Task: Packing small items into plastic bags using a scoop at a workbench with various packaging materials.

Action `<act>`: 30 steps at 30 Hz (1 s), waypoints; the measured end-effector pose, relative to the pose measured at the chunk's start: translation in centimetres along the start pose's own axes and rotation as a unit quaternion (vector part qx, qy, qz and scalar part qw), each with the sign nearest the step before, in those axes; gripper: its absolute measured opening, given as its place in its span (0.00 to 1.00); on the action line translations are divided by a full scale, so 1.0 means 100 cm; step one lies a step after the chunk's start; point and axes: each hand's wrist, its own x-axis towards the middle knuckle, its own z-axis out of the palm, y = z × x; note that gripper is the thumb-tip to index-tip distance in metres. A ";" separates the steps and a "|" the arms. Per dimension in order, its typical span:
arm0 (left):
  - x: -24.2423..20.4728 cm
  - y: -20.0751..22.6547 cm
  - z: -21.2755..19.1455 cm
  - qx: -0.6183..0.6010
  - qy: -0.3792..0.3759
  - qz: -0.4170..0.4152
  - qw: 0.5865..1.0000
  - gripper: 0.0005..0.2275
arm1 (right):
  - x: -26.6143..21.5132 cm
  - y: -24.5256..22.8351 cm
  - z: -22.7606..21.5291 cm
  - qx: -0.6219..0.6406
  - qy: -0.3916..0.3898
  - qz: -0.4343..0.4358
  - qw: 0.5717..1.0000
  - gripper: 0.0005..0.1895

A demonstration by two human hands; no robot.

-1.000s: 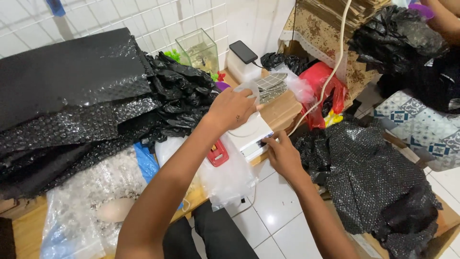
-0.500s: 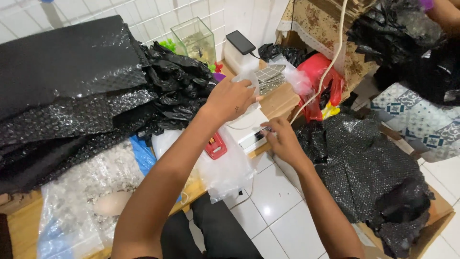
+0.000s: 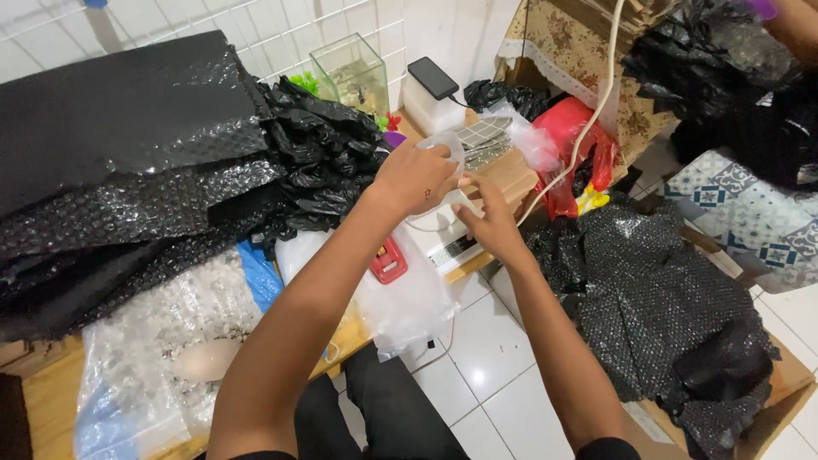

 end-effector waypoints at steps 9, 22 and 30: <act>0.001 0.005 -0.008 0.002 -0.010 -0.005 1.000 0.21 | 0.005 0.009 0.014 -0.008 0.012 0.001 1.000 0.26; 0.004 0.004 0.002 -0.023 -0.016 -0.047 0.999 0.21 | 0.022 0.038 0.027 -0.028 0.028 -0.073 0.997 0.20; -0.011 0.012 0.021 -0.079 0.035 -0.055 0.995 0.18 | 0.012 0.029 0.021 -0.036 0.022 -0.073 0.996 0.19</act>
